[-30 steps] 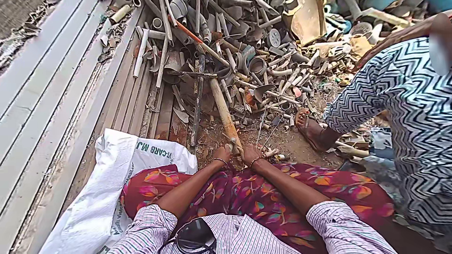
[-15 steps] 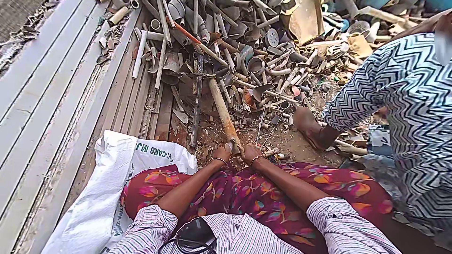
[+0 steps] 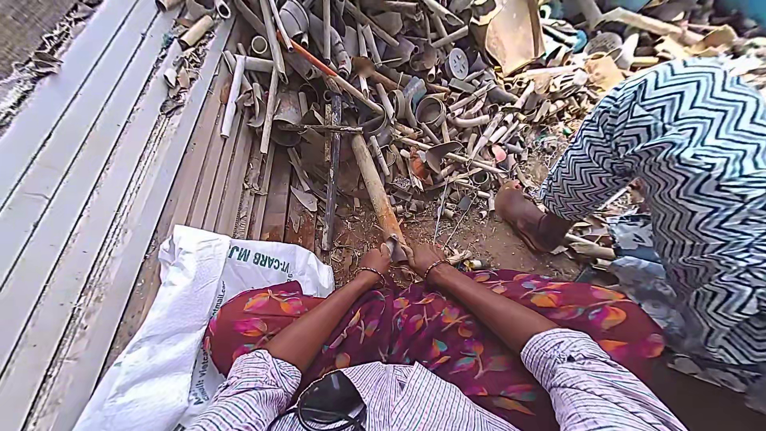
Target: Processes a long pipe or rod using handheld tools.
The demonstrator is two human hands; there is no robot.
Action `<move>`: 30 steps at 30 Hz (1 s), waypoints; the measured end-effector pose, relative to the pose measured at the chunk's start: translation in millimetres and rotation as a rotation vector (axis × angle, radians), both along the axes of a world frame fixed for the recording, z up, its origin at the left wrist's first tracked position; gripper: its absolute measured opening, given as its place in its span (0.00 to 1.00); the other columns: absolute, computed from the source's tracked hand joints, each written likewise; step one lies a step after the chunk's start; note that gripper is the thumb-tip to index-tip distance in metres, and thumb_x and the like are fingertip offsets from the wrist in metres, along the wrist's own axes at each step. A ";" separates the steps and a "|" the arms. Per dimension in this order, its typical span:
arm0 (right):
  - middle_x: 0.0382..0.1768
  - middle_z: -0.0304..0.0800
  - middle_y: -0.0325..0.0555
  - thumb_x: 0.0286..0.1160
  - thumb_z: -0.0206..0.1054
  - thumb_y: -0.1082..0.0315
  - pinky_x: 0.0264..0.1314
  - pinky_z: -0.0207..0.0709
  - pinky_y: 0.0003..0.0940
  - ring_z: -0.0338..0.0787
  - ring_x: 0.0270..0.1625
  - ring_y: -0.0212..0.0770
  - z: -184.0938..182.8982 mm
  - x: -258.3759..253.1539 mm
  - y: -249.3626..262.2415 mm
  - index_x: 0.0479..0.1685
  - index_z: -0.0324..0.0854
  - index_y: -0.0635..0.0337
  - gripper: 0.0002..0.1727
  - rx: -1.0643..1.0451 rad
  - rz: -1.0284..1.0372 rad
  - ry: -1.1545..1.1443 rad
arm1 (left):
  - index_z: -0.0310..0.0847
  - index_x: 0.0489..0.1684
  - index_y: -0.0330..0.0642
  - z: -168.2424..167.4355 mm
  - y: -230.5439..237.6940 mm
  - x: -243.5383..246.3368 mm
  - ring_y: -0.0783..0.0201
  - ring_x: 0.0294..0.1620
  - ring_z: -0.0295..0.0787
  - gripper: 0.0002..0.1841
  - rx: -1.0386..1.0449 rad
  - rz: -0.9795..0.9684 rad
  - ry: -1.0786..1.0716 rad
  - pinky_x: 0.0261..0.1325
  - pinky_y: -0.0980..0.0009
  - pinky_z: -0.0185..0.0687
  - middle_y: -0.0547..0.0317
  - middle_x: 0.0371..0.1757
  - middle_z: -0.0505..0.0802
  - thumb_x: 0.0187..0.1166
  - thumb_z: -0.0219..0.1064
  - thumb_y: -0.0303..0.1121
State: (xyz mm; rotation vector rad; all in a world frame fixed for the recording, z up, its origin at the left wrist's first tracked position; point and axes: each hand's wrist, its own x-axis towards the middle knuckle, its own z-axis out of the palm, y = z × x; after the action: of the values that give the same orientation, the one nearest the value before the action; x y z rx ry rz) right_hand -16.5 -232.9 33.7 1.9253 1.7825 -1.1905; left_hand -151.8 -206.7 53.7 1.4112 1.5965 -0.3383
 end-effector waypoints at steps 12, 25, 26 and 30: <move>0.73 0.79 0.72 0.96 0.40 0.55 0.77 0.67 0.62 0.78 0.79 0.65 -4.9 -0.7 -1.3 0.73 0.74 0.74 0.30 0.008 -0.016 -0.002 | 0.74 0.70 0.20 -1.4 -0.3 -0.9 0.39 0.79 0.76 0.33 0.045 -0.064 0.025 0.81 0.46 0.65 0.26 0.73 0.81 0.98 0.30 0.42; 0.68 0.82 0.73 0.98 0.35 0.54 0.76 0.68 0.61 0.80 0.76 0.66 5.6 -7.8 -8.7 0.69 0.76 0.75 0.32 0.038 0.001 0.096 | 0.74 0.69 0.19 -4.2 3.4 -4.9 0.39 0.77 0.77 0.32 0.042 -0.041 -0.012 0.79 0.46 0.66 0.25 0.71 0.81 0.98 0.30 0.40; 0.68 0.82 0.72 0.98 0.35 0.54 0.76 0.68 0.61 0.80 0.76 0.66 2.1 -6.8 -6.3 0.69 0.76 0.74 0.32 0.037 -0.014 0.095 | 0.73 0.69 0.19 -6.4 4.1 -6.3 0.39 0.75 0.78 0.32 0.028 -0.001 -0.031 0.79 0.47 0.67 0.25 0.70 0.82 0.98 0.29 0.40; 0.68 0.82 0.72 0.98 0.36 0.54 0.76 0.68 0.63 0.80 0.76 0.66 -1.6 -4.0 -3.9 0.69 0.77 0.74 0.33 0.044 -0.033 0.114 | 0.69 0.73 0.21 -8.3 6.2 -6.7 0.45 0.67 0.81 0.27 -0.017 0.062 -0.081 0.74 0.53 0.71 0.29 0.68 0.81 0.98 0.30 0.34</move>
State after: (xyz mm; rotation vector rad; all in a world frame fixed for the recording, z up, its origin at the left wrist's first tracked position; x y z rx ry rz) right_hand -20.5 -236.8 32.0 1.9543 1.8547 -1.3078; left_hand -158.4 -200.5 45.4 1.3428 1.5643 -0.2541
